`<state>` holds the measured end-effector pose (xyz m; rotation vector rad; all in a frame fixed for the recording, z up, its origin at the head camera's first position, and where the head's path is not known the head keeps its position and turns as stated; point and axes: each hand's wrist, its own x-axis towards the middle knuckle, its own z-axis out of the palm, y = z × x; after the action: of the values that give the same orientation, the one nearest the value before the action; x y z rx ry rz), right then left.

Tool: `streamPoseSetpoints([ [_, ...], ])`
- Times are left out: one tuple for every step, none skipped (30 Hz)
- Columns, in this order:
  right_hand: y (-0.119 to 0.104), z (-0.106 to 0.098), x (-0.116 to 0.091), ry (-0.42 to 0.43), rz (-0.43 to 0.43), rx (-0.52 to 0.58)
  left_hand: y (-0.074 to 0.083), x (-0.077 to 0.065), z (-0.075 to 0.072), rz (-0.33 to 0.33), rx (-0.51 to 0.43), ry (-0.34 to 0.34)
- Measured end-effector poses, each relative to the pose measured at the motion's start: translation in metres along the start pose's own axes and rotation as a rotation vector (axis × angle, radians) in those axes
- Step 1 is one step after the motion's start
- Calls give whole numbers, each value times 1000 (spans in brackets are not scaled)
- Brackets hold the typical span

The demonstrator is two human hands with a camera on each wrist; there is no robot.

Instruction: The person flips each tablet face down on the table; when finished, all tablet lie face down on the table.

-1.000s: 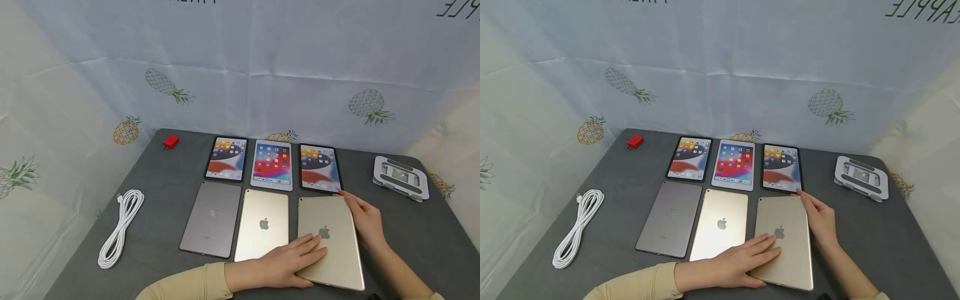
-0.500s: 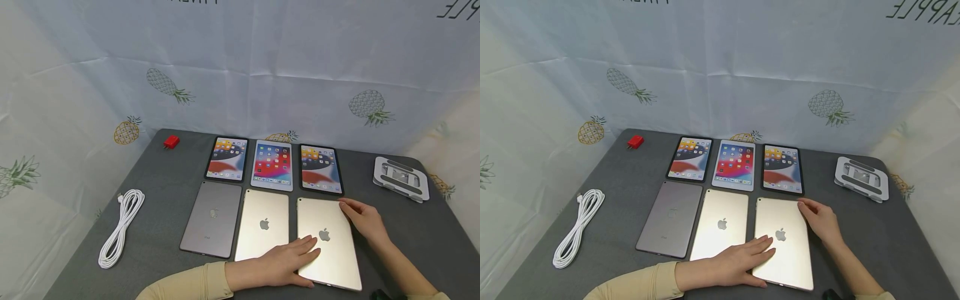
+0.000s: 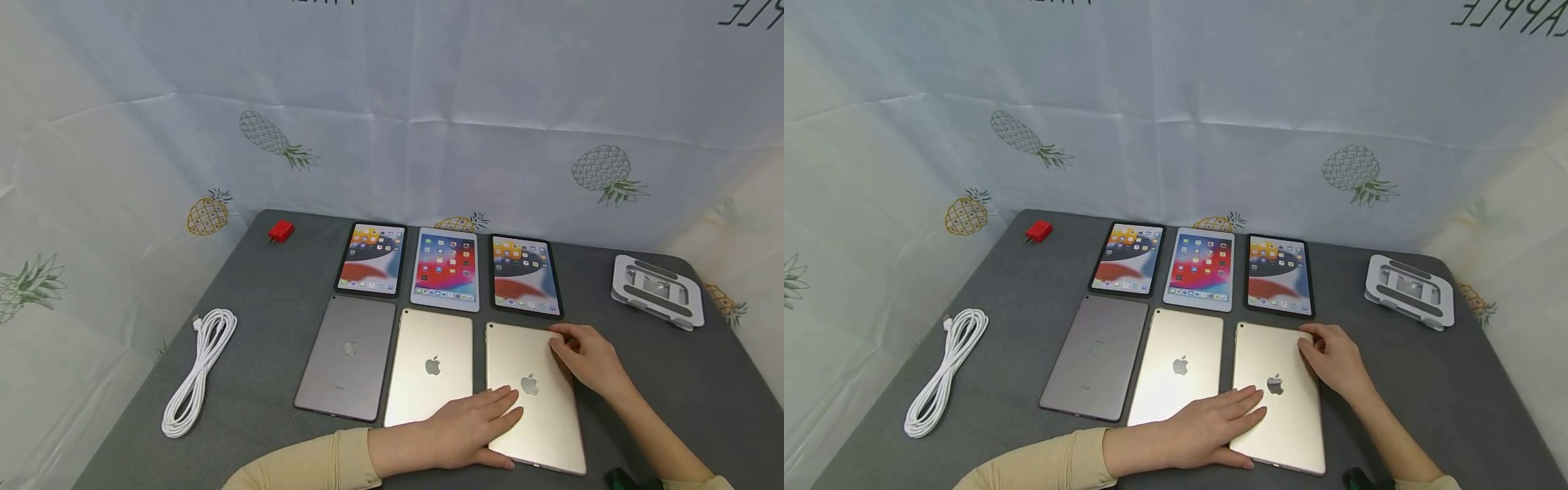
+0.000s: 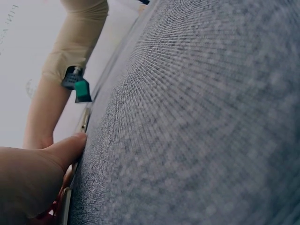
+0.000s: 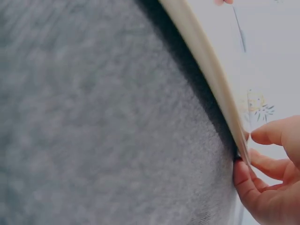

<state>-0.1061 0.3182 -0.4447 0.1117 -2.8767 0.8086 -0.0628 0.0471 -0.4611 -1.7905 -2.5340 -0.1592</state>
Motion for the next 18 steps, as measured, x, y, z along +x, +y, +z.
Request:
streamPoseSetpoints([
  [0,0,0,0,-11,-4,0,0,0,1,11,3],
  [-1,1,0,2,-21,-5,0,0,0,3,18,7],
  [-1,1,0,6,-32,-9,1,0,0,5,27,12],
  [-2,1,0,10,-38,-11,1,0,0,6,34,18],
  [-3,2,0,13,-45,-14,1,-1,1,7,40,25],
  [-4,2,0,14,-48,-19,1,-1,1,8,44,31],
  [-5,2,-1,13,-48,-21,1,-1,1,8,48,34],
  [-5,3,-1,14,-49,-27,1,-1,1,9,50,38],
  [-6,3,-1,14,-46,-34,1,-1,1,8,51,41],
  [-7,4,-1,13,-42,-40,1,-1,1,8,51,43],
  [-8,4,-2,12,-38,-47,1,-1,2,7,51,46],
  [-9,5,-2,11,-34,-52,1,-1,2,7,53,49],
  [-9,5,-2,13,-32,-58,1,-1,2,7,56,52],
  [-10,5,-2,15,-30,-63,1,-1,2,7,59,54],
  [-10,6,-3,15,-27,-68,1,-1,2,7,62,56],
  [-10,6,-3,18,-28,-75,1,-1,2,7,64,57],
  [-11,6,-2,21,-30,-79,1,-1,2,7,66,57],
  [-11,6,-2,23,-30,-83,1,-1,2,6,67,55],
])
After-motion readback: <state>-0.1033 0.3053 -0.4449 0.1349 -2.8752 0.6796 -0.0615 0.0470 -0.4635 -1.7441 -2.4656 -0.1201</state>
